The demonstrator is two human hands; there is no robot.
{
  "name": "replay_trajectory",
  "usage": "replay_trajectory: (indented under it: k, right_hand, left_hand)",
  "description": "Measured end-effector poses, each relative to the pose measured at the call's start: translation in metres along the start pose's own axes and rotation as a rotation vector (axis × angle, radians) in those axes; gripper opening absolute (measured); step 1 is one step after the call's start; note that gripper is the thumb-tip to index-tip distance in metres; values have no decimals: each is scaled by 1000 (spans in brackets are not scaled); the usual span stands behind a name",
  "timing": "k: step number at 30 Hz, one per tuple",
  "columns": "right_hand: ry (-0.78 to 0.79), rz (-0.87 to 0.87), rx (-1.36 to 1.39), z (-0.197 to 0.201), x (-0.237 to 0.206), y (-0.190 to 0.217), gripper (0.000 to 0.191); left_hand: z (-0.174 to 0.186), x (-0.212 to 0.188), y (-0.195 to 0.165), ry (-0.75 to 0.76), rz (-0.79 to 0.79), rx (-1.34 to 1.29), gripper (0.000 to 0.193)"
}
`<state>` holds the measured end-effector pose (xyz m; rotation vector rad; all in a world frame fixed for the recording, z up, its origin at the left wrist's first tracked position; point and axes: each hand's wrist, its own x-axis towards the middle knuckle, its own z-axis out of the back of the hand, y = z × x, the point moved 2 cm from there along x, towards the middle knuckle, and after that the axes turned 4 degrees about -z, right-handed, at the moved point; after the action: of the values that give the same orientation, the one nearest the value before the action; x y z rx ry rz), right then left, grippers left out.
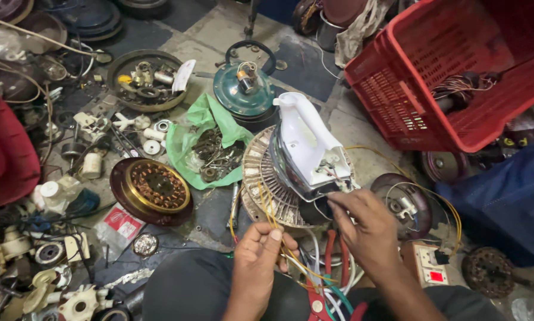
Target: The person sits on the floor of a cluttered repair workshop and repairs an electric iron. They use a screwdriver on the iron's terminal area, sort and connect its wires, test the wiring with a multimeter, reposition the iron, and handle its base plate and handle parts while reassembling it.
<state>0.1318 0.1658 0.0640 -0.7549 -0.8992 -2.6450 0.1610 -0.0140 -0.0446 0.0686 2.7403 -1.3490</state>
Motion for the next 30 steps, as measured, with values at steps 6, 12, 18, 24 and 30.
replay_trajectory:
  k: [6,12,18,24,30]
  right_hand:
    - [115,99,-164,7,16,0,15]
    - [103,89,-160,7,18,1,15]
    - [20,74,-145,-5,12,6,14]
    - [19,111,-125,-4,11,6,19]
    - [100,145,-252,0,11,4,19]
  left_hand:
    - [1,1,1,3,-20,-6,13]
    - [0,0,1,24,-36,-33,14]
    - [1,0,1,31,-41,-32,15]
    - [1,0,0,30,-25,-30,14]
    - [0,-2,-1,31,-25,-29,14]
